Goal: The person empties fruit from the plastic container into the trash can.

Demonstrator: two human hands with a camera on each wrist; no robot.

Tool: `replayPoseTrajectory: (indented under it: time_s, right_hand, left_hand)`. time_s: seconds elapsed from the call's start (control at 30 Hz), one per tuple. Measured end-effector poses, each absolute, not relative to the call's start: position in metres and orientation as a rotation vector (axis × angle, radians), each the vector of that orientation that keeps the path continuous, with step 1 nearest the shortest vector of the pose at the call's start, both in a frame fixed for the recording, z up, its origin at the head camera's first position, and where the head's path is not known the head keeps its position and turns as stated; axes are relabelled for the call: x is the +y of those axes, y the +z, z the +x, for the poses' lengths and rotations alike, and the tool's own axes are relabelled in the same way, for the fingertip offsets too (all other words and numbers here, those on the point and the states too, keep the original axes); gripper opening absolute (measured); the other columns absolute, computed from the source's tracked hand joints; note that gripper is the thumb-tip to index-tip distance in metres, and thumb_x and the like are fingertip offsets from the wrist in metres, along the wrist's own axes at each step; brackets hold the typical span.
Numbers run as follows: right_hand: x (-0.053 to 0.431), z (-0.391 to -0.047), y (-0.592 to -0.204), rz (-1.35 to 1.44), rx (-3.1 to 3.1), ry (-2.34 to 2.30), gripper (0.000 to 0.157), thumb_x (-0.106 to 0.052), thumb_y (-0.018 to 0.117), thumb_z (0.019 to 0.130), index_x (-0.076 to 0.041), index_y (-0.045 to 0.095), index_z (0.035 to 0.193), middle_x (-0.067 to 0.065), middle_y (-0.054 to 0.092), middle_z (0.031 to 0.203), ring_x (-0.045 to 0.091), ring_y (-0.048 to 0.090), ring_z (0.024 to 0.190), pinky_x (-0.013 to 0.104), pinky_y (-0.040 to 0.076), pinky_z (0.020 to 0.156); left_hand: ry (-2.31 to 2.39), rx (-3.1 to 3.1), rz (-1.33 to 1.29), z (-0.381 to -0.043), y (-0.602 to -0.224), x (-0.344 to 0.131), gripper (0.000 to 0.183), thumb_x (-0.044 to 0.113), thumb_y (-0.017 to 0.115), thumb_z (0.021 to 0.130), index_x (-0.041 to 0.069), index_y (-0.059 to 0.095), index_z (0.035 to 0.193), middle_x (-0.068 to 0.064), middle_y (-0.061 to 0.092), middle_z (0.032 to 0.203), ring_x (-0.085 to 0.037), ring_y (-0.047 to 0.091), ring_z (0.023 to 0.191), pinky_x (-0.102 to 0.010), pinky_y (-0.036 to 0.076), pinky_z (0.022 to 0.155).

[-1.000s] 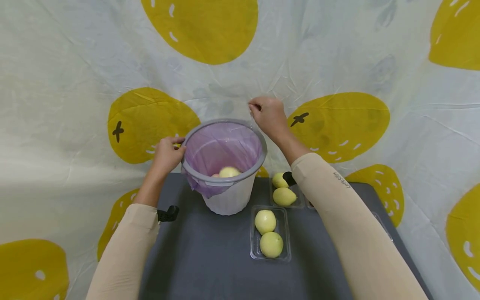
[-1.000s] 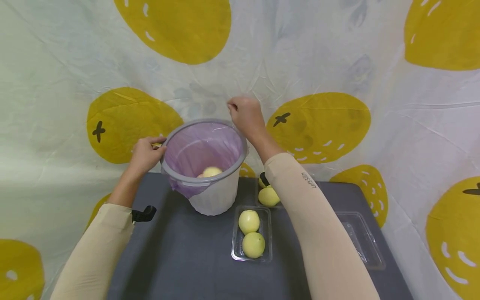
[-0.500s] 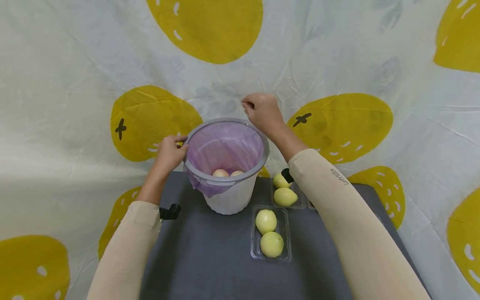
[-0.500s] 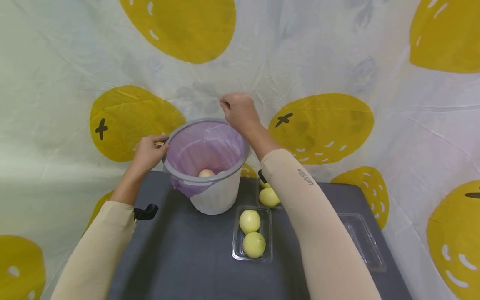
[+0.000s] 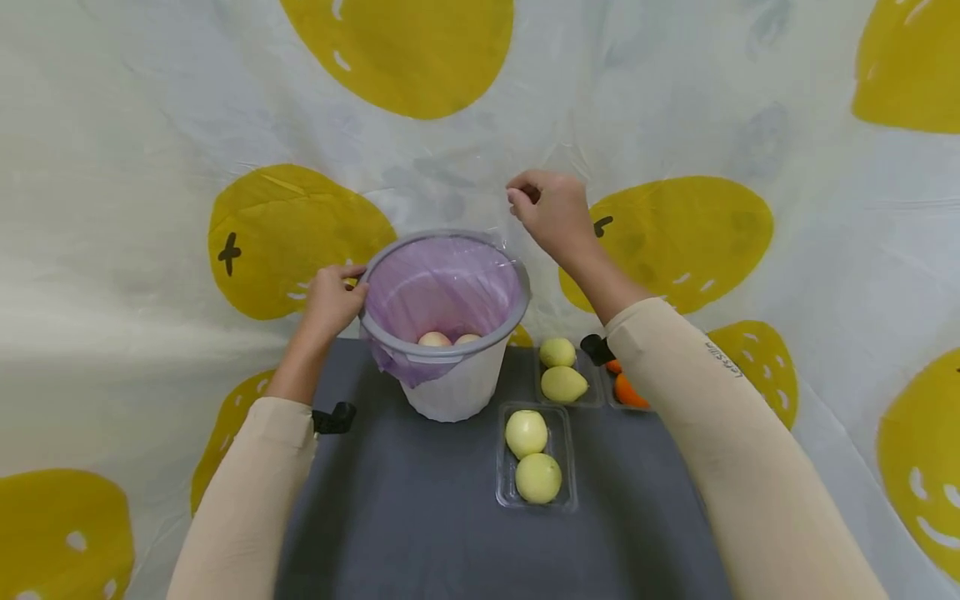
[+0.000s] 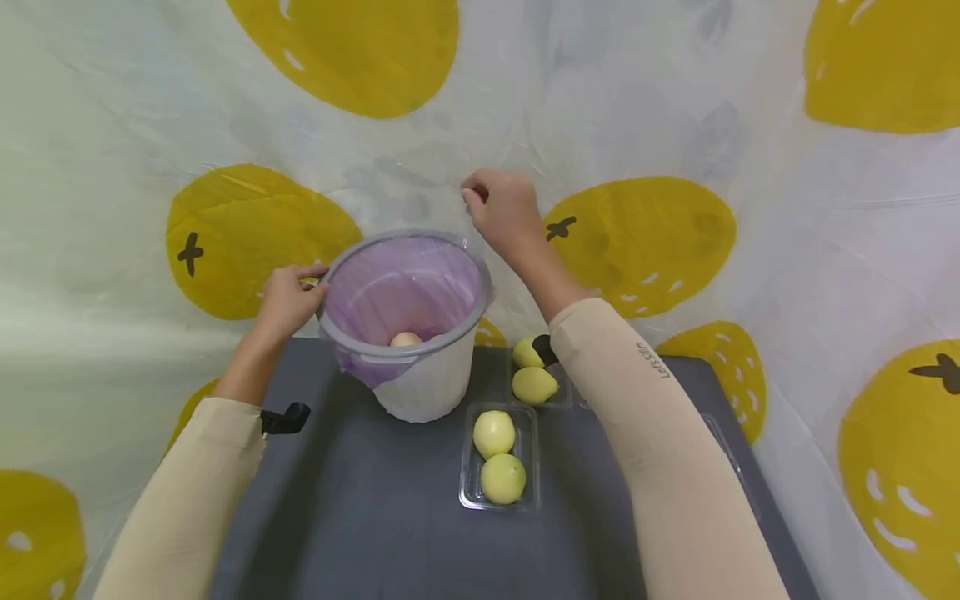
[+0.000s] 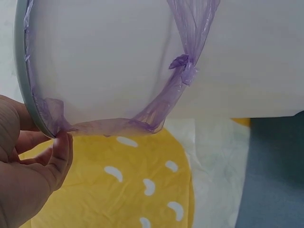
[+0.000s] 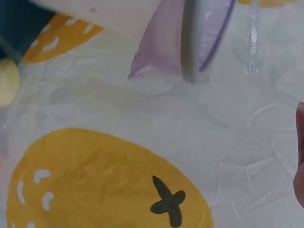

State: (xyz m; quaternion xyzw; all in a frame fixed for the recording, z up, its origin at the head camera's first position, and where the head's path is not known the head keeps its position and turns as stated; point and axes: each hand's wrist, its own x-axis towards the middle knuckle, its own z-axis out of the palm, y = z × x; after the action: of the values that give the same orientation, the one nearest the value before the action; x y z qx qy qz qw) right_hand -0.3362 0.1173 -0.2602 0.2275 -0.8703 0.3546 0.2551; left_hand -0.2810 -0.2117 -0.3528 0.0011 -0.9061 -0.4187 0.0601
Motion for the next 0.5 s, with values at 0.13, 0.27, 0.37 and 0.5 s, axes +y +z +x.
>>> replayPoseTrajectory:
  time_s: [0.13, 0.27, 0.37, 0.5]
  right_hand:
    - [0.125, -0.330, -0.260, 0.569, -2.315, 1.088, 0.017, -0.014, 0.069, 0.099, -0.001, 0.079, 0.101, 0.013, 0.078, 0.091, 0.019, 0.075, 0.077, 0.026, 0.060, 0.077]
    - [0.138, -0.323, -0.265, 0.531, -2.244, 1.273, 0.017, -0.012, 0.072, 0.097, 0.003, 0.078, 0.101, 0.015, 0.076, 0.091, 0.013, 0.072, 0.073, 0.020, 0.059, 0.073]
    - [0.150, -0.318, -0.269, 0.495, -2.186, 1.446, 0.019, -0.011, 0.073, 0.096, 0.007, 0.076, 0.101, 0.015, 0.074, 0.089, 0.010, 0.071, 0.071, 0.019, 0.059, 0.070]
    - [0.170, -0.309, -0.274, 0.444, -2.127, 1.595, 0.019, -0.008, 0.073, 0.094, 0.011, 0.074, 0.100, 0.005, 0.073, 0.081, 0.010, 0.070, 0.068, 0.019, 0.059, 0.068]
  left_hand:
    - [-1.242, -2.724, -0.015, -0.280, -0.350, -0.214, 0.040, 0.009, 0.059, 0.102, -0.003, 0.061, 0.140, -0.027, 0.061, 0.139, -0.042, 0.066, 0.111, -0.040, 0.055, 0.078]
    - [-1.229, -2.738, -0.031, -0.280, -0.350, -0.215, 0.040, 0.009, 0.060, 0.102, -0.003, 0.062, 0.140, -0.028, 0.062, 0.138, -0.039, 0.066, 0.102, -0.027, 0.049, 0.068]
    - [-1.226, -2.743, -0.023, -0.280, -0.350, -0.216, 0.040, 0.010, 0.059, 0.102, -0.003, 0.061, 0.140, -0.028, 0.062, 0.138, -0.038, 0.066, 0.100, -0.024, 0.047, 0.065]
    - [-1.206, -2.746, -0.019, -0.280, -0.350, -0.218, 0.041, 0.011, 0.059, 0.102, -0.003, 0.061, 0.141, -0.028, 0.062, 0.138, -0.039, 0.066, 0.099, -0.025, 0.048, 0.065]
